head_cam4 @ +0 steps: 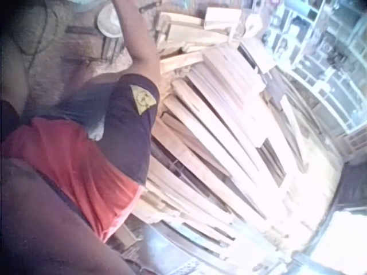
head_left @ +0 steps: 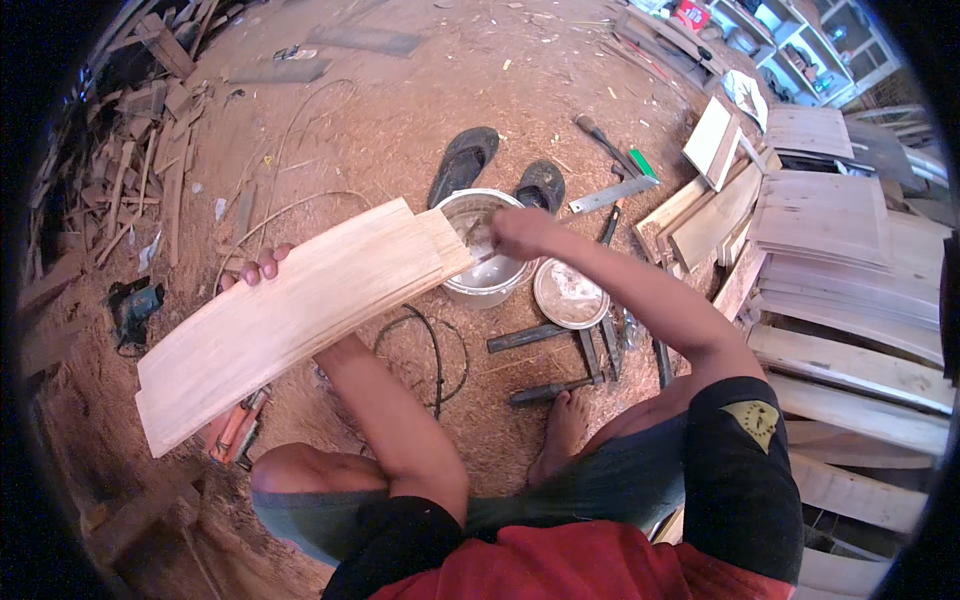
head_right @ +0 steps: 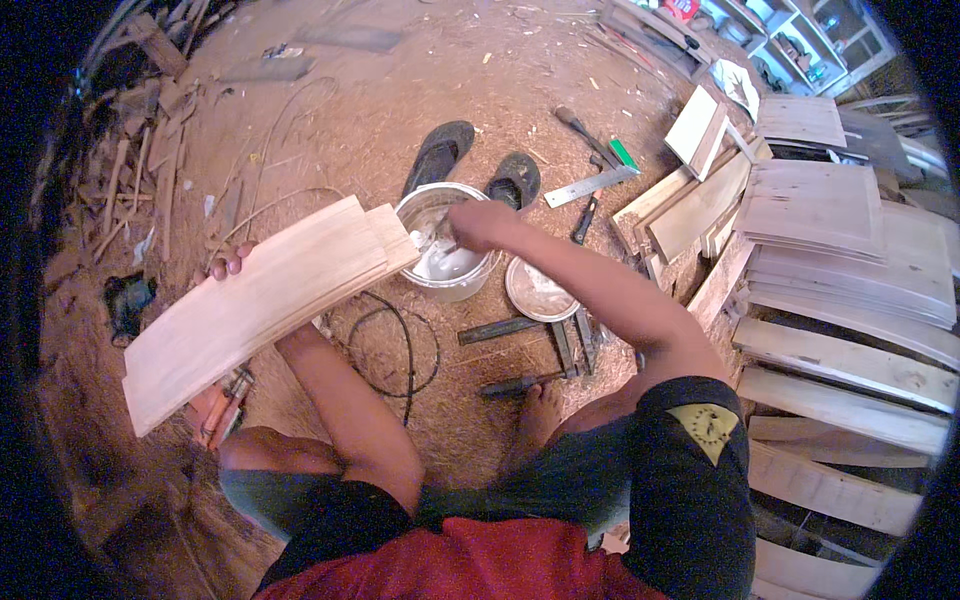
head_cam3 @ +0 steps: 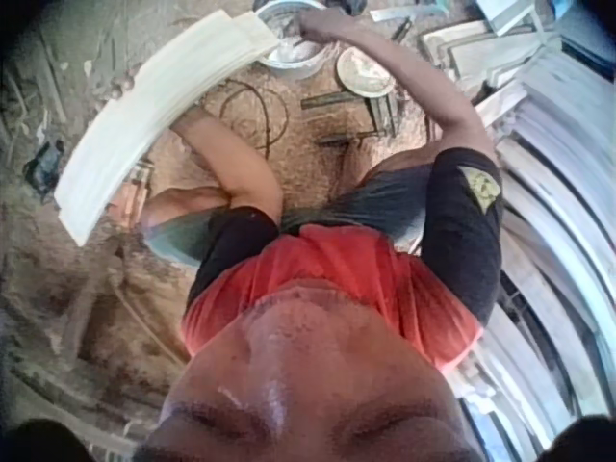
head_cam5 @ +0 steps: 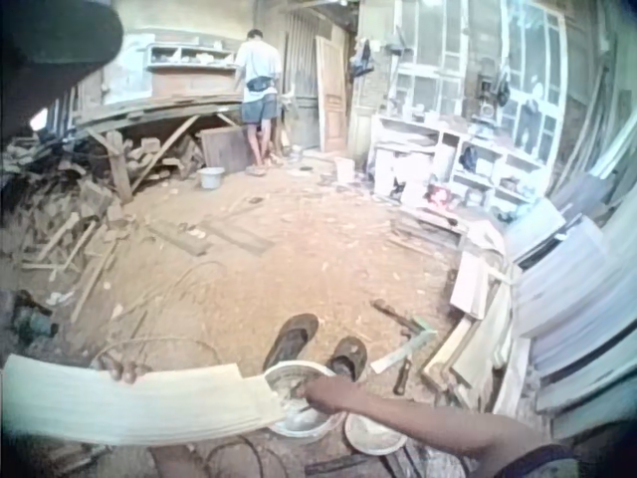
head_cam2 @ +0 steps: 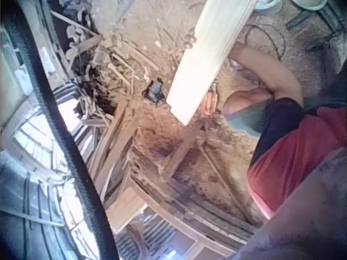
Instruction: The person applies a white substance from a container to the ends of wood boards using a small applicator, then carries the boards across the room and places them into a stack.
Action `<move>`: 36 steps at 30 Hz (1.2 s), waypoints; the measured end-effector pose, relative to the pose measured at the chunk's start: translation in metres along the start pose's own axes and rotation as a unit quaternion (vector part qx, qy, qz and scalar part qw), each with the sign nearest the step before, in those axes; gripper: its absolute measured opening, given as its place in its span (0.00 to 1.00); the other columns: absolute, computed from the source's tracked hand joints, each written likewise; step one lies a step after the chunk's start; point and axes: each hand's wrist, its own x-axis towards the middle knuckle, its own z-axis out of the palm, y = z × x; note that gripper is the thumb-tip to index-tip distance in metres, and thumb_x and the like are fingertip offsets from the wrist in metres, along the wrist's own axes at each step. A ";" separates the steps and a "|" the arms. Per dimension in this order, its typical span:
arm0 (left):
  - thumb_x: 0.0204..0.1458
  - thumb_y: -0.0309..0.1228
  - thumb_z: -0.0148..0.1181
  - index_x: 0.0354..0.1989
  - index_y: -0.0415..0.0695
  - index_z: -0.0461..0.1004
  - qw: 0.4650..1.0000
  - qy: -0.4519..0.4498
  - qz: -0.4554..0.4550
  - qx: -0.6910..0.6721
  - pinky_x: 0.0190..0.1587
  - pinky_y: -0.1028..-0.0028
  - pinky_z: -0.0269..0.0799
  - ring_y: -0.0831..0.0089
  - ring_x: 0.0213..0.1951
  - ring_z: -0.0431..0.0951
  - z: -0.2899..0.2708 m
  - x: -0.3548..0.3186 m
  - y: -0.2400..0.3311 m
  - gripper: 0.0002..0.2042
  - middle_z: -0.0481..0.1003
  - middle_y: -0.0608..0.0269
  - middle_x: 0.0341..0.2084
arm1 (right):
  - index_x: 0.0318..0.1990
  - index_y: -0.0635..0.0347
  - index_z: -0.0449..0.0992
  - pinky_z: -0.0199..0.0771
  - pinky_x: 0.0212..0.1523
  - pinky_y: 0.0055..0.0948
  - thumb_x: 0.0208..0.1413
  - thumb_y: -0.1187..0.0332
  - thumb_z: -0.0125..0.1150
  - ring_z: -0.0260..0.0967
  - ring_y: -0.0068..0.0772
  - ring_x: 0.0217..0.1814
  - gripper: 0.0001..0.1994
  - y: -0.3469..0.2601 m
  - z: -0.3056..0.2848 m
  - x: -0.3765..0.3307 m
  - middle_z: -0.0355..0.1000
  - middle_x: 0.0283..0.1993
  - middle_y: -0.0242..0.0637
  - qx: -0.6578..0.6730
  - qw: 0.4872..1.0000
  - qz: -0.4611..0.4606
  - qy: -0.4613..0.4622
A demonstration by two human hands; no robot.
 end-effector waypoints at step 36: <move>0.69 0.42 0.36 0.52 0.45 0.69 0.998 0.051 0.003 -0.040 0.55 0.55 0.67 0.61 0.40 0.72 -0.019 -0.014 -0.025 0.17 0.71 0.58 0.36 | 0.40 0.57 0.82 0.76 0.38 0.37 0.55 0.69 0.65 0.76 0.41 0.38 0.07 -0.015 -0.080 -0.100 0.75 0.38 0.37 0.123 0.915 -0.190 0.334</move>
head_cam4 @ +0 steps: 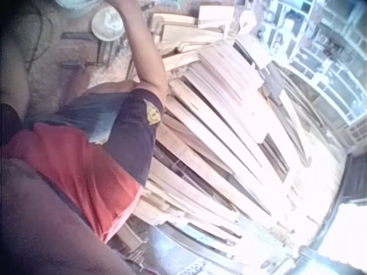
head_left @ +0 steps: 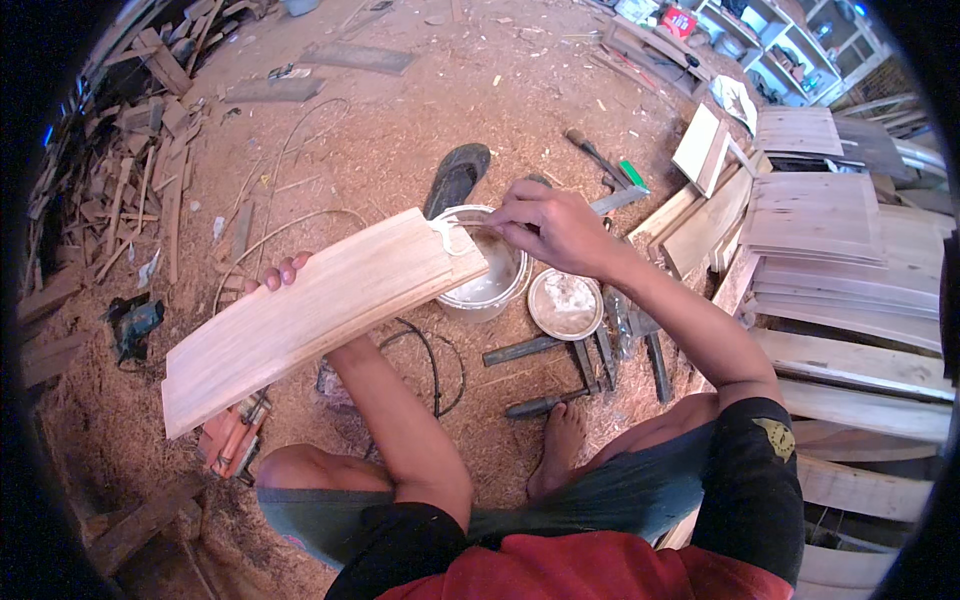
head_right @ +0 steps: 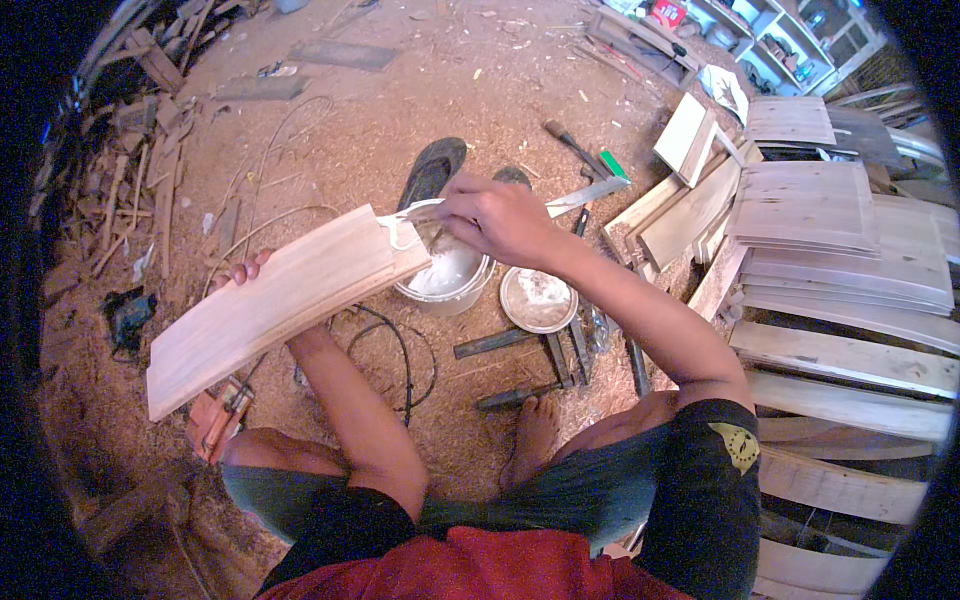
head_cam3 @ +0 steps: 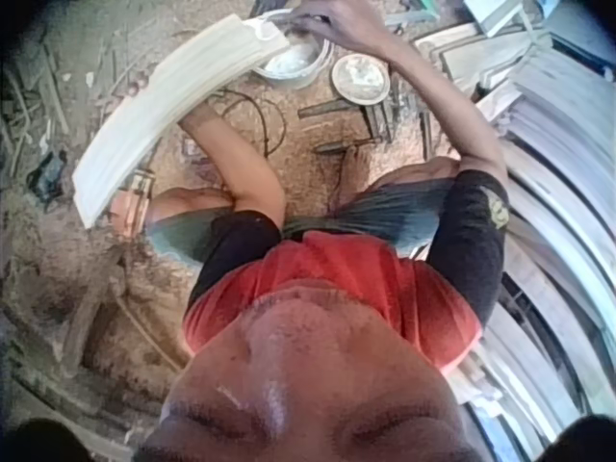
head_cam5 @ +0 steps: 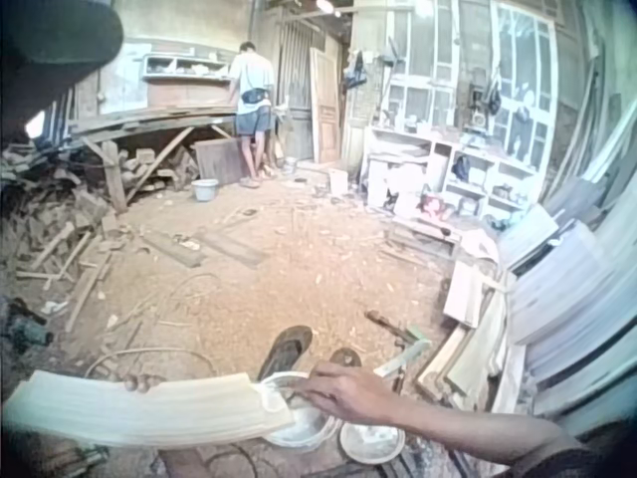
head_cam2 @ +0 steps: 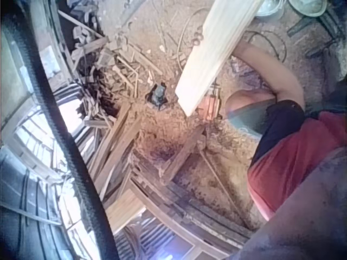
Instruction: The person applies a white substance from a container to the ends of wood boards using a small applicator, then carries the boards across the room and places them into a stack.
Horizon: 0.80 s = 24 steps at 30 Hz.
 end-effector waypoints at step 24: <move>0.68 0.43 0.39 0.49 0.45 0.74 1.000 0.000 0.009 0.013 0.55 0.54 0.66 0.61 0.41 0.73 -0.007 -0.001 0.011 0.18 0.74 0.57 0.37 | 0.42 0.54 0.82 0.75 0.30 0.36 0.53 0.70 0.65 0.75 0.37 0.33 0.08 -0.017 -0.021 -0.002 0.74 0.37 0.31 -0.083 0.993 -0.081 -0.022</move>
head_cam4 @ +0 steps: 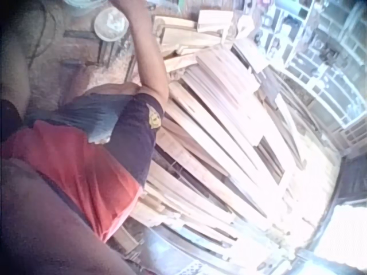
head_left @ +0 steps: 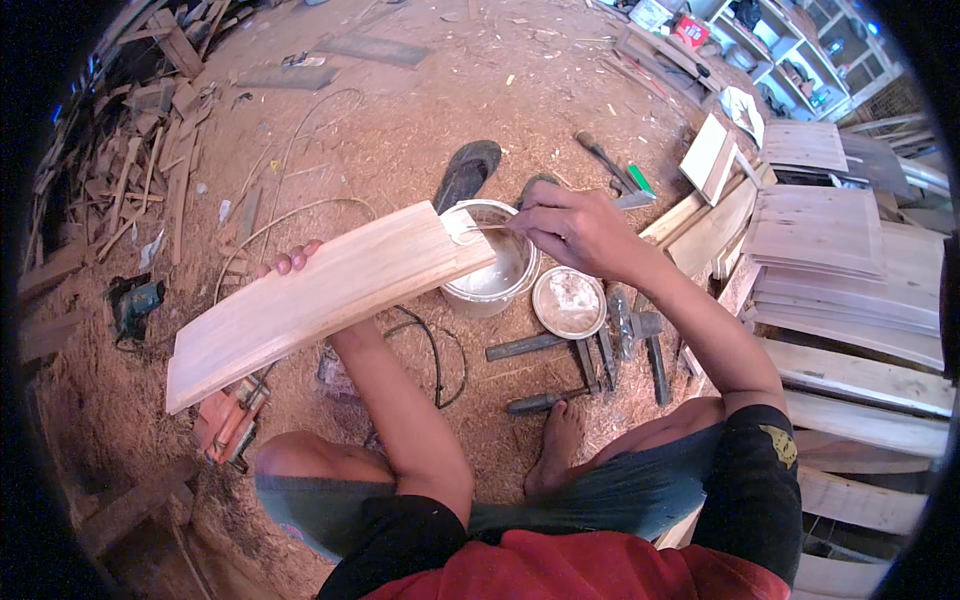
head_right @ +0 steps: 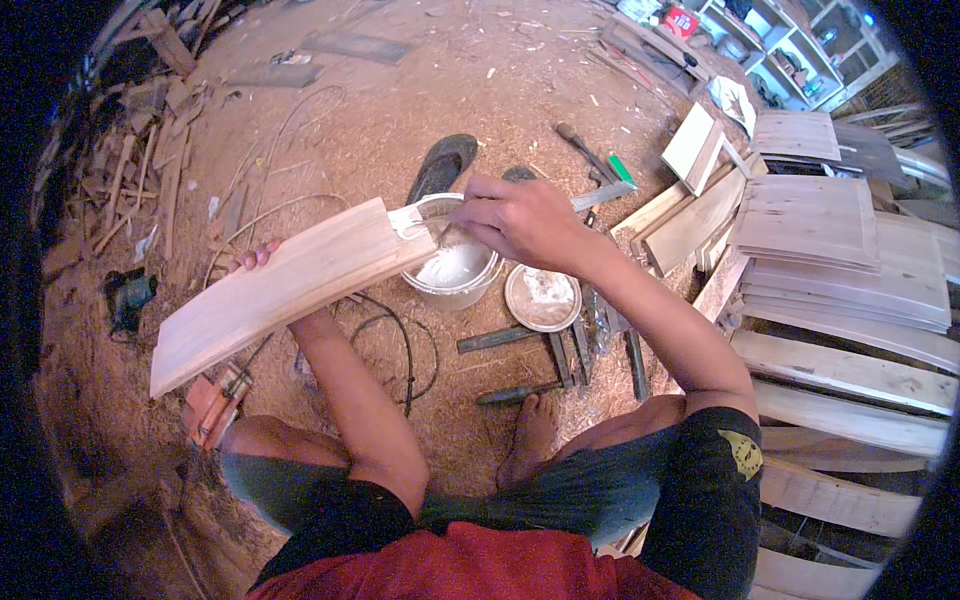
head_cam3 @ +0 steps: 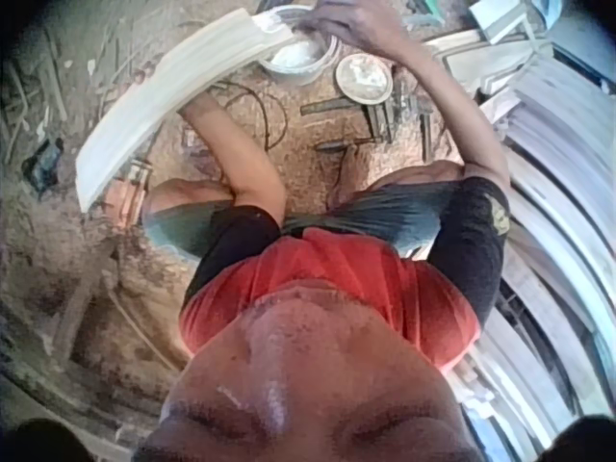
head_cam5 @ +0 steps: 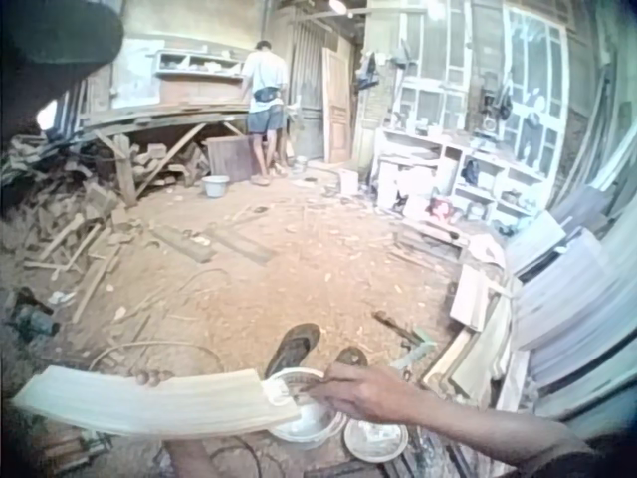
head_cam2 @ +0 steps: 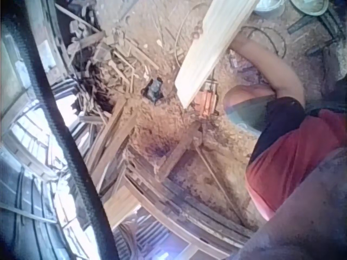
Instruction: The person applies a white substance from a container to the ends of wood boards using a small applicator, then carries the boards across the room and places them into a stack.
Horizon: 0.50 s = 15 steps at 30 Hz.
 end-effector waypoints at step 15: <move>0.67 0.42 0.42 0.43 0.47 0.72 0.993 0.098 0.027 0.063 0.50 0.53 0.72 0.62 0.34 0.76 -0.014 0.000 0.007 0.15 0.75 0.61 0.30 | 0.43 0.61 0.83 0.70 0.31 0.26 0.60 0.71 0.63 0.71 0.24 0.33 0.07 0.030 -0.018 -0.004 0.76 0.38 0.36 0.310 0.950 -0.005 -0.036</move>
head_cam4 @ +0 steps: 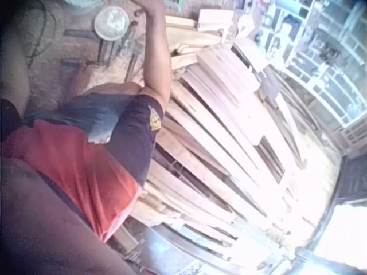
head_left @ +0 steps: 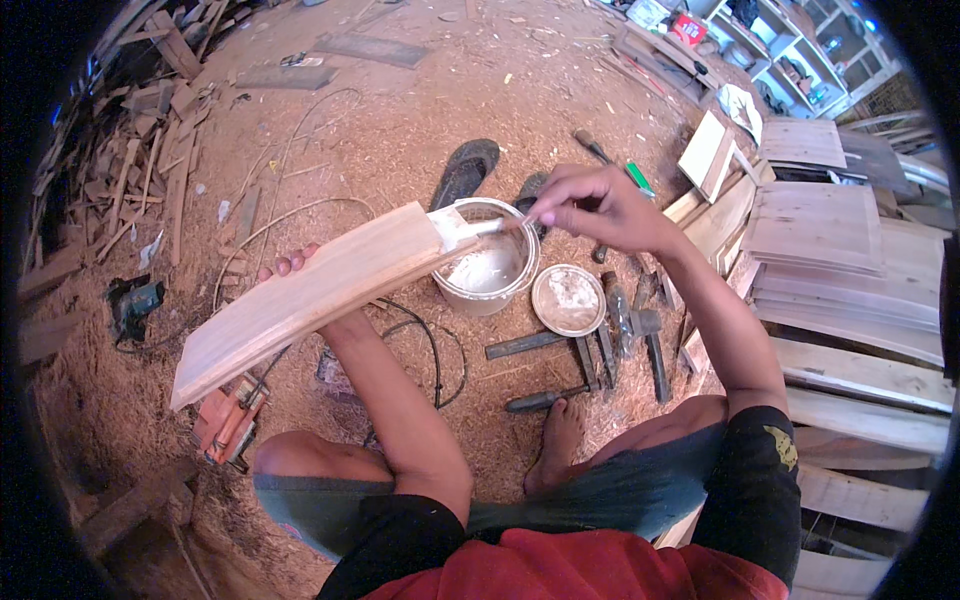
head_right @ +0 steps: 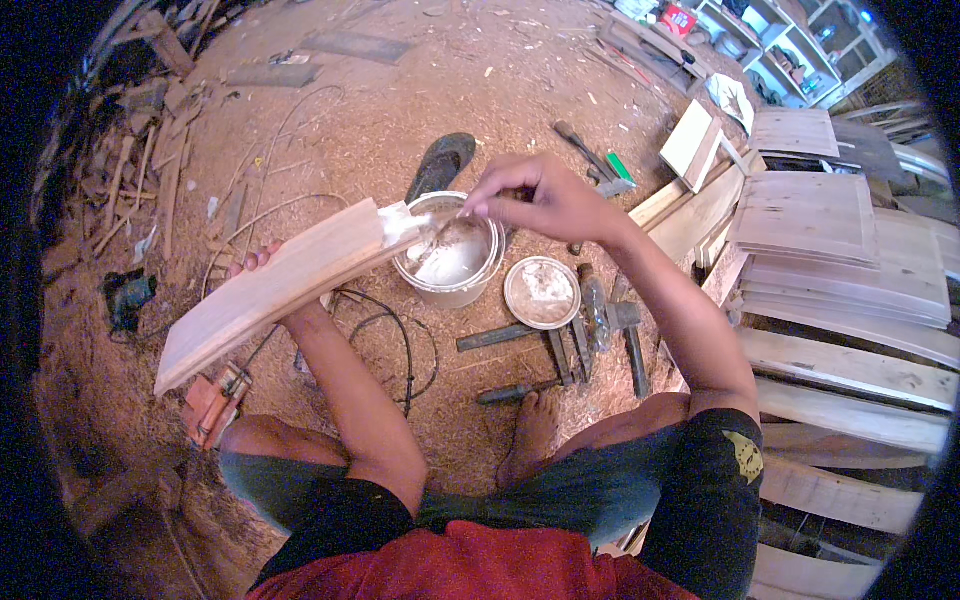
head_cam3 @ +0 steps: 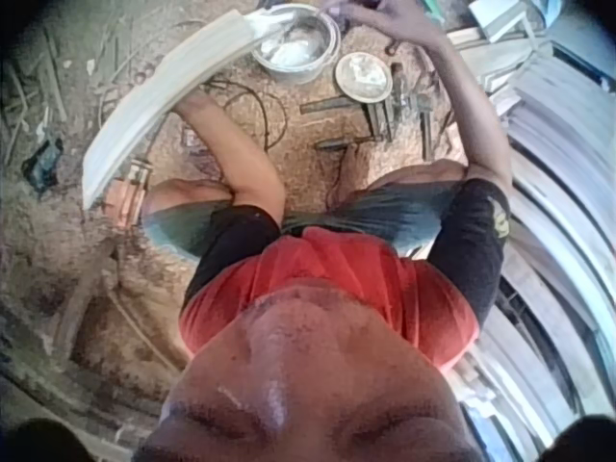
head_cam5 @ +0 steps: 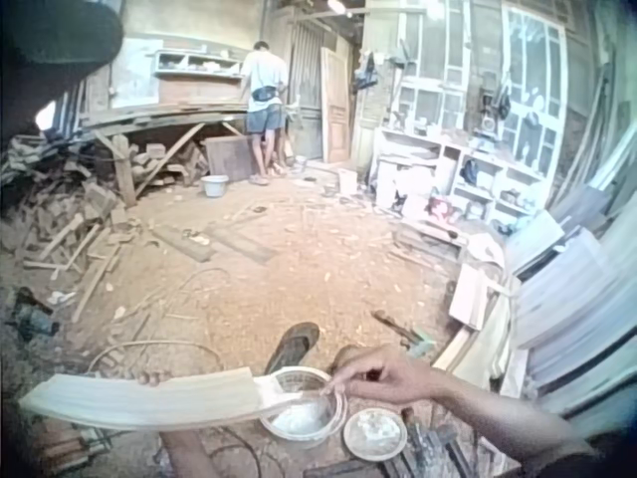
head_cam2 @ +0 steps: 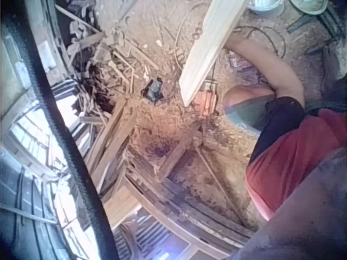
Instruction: The person applies a white substance from a container to the ends of wood boards using a small applicator, then carries the boards across the room and places them into a stack.
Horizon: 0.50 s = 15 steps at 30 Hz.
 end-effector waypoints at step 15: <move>0.57 0.45 0.44 0.24 0.47 0.64 0.937 0.312 -0.026 0.156 0.30 0.55 0.71 0.61 0.21 0.70 0.029 0.009 0.009 0.16 0.67 0.61 0.16 | 0.43 0.62 0.83 0.70 0.36 0.23 0.61 0.63 0.64 0.70 0.16 0.34 0.11 0.041 -0.002 0.006 0.79 0.34 0.29 0.066 0.982 0.148 0.094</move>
